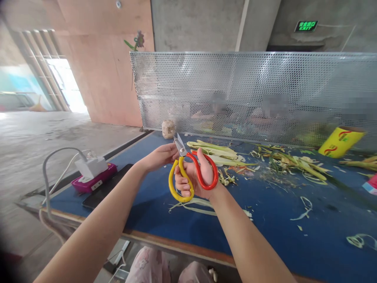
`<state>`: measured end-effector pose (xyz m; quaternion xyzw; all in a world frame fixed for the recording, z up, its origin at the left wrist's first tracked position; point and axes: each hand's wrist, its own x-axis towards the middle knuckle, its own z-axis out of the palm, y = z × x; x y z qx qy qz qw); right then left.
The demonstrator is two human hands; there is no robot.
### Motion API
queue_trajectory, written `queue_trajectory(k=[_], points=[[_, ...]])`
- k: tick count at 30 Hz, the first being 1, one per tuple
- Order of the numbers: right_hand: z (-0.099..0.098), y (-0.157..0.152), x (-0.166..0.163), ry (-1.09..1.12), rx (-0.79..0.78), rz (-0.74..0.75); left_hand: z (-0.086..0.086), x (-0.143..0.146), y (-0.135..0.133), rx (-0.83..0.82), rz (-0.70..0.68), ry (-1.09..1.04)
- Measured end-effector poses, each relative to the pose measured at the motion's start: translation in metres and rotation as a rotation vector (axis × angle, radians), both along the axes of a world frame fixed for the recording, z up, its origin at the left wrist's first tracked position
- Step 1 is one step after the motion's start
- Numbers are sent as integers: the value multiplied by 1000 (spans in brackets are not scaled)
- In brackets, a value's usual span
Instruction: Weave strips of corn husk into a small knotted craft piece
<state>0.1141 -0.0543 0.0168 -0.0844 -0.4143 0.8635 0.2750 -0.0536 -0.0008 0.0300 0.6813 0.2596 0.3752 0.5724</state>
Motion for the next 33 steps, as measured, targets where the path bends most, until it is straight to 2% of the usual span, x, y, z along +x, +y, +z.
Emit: queue_trajectory(k=[7, 14, 25, 33], points=[[-1, -1, -6, -26, -49, 5, -2, 1, -3, 72, 76, 124], [-3, -2, -11, -101, -34, -35, -1, -5, 5, 132, 136, 187], [-2, -1, -10, -49, -17, -32, -1, -1, -1, 103, 50, 199], [-3, -2, -14, -79, -36, -93, -2, -2, -3, 118, 33, 266]])
